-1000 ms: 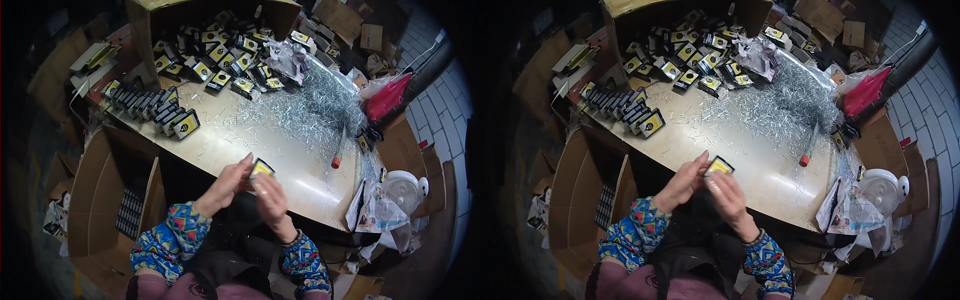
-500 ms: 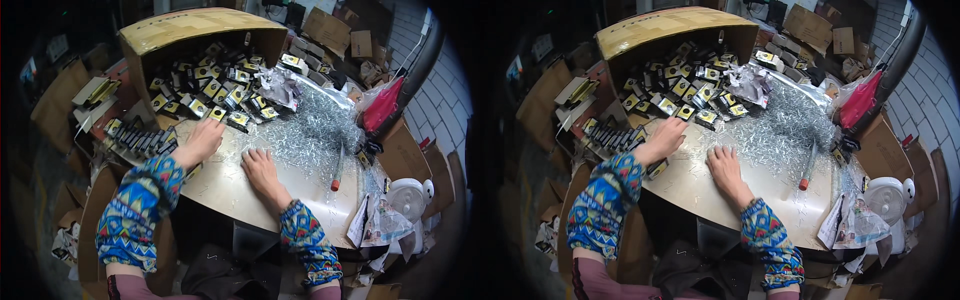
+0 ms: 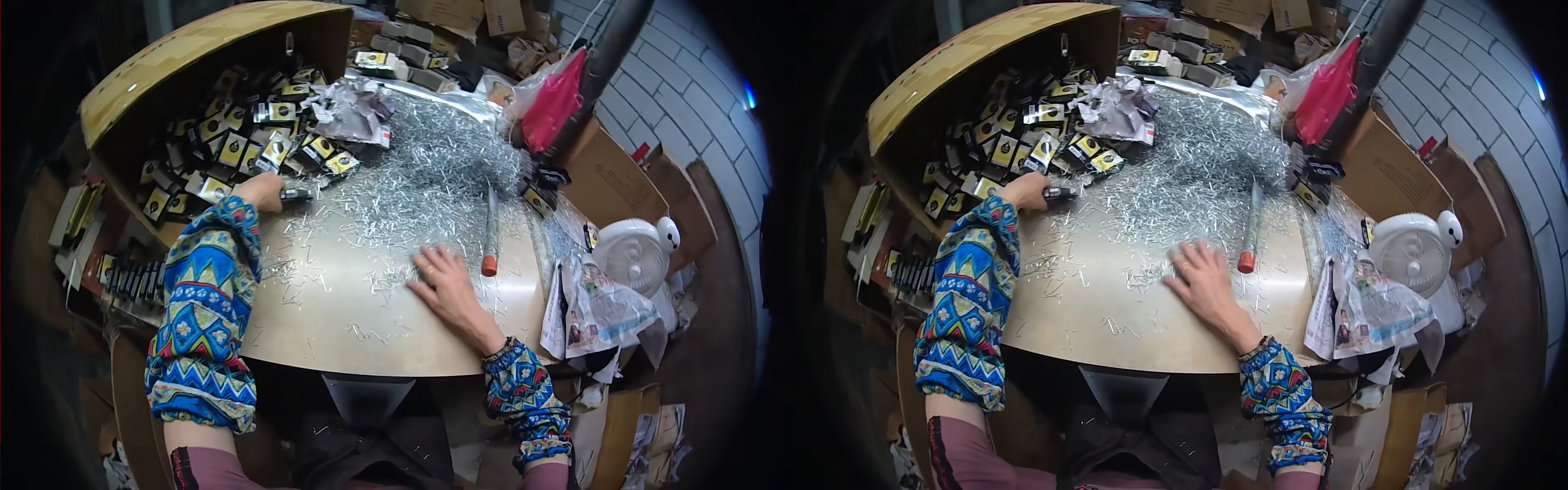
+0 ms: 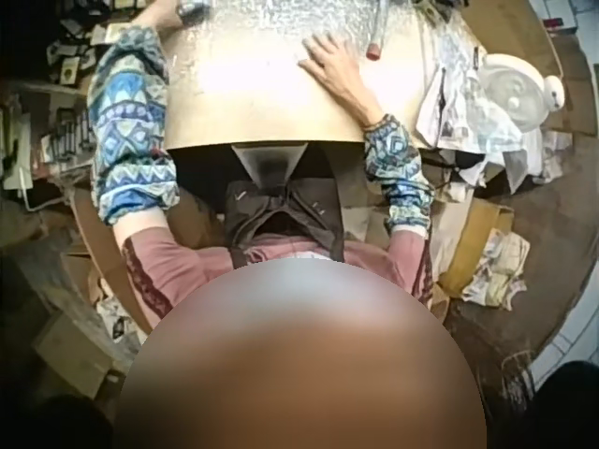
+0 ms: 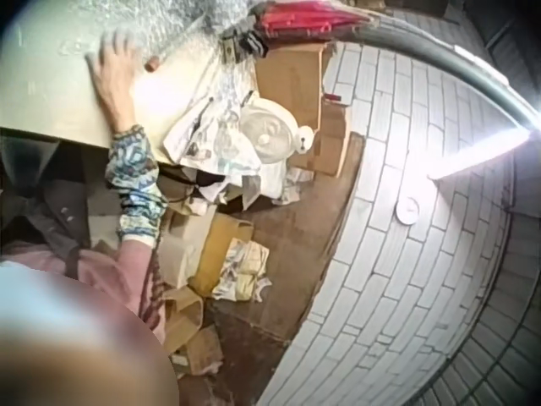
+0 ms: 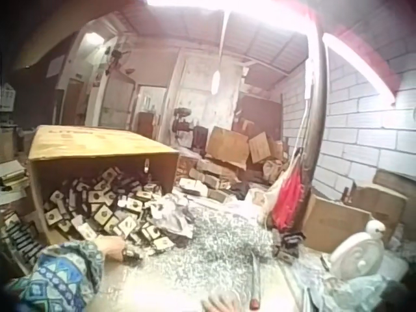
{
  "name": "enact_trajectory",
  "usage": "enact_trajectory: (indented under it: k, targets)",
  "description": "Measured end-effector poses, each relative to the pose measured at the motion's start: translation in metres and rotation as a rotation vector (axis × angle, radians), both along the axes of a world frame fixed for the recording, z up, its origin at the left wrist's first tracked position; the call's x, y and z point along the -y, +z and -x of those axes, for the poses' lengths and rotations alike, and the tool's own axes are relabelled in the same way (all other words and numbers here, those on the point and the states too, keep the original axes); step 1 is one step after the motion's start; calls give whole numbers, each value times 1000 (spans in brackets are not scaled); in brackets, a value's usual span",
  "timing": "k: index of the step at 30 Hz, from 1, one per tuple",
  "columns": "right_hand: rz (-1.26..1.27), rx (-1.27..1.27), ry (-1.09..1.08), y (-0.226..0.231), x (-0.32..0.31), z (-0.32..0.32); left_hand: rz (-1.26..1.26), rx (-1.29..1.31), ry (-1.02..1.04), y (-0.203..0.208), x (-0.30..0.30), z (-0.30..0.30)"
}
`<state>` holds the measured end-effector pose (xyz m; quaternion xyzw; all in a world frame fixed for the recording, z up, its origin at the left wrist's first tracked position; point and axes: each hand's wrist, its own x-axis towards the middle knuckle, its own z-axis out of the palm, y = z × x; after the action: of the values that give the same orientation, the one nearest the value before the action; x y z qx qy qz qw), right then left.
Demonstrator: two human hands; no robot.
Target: Packaging small items from a workbench into boxes and organizing them.
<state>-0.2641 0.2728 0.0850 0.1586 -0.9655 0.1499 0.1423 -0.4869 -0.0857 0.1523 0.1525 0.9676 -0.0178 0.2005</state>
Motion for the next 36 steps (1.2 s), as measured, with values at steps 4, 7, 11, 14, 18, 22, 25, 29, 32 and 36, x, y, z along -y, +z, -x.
enact_trajectory:
  k: [4,7,11,14,18,22,25,29,32,36]
  targets:
    - [81,-20,-6,-8,-20,-7,141,-142,-145,6,-4,-17]
    - [196,27,-120,-3,-19,-10,49,-119,-131,19,-4,-35]
    - [-45,48,12,-8,-2,-22,178,-133,-135,55,-33,-70]
    - [211,115,186,-3,16,-36,231,-66,-274,39,-44,-92]
    - [-21,62,255,-4,32,-26,90,-203,-310,-17,-29,-113]
    - [-54,76,27,-12,25,-17,-125,-111,-245,-1,-36,-101]
    - [-5,80,146,-12,25,-26,-212,122,26,60,-39,-103]
    - [42,125,136,-6,26,-30,867,-825,-242,25,-30,-104]
    - [-15,0,12,-13,26,-22,600,-539,-147,51,-29,-118]
    - [25,60,84,-8,26,-26,-256,-56,116,76,-10,-136]
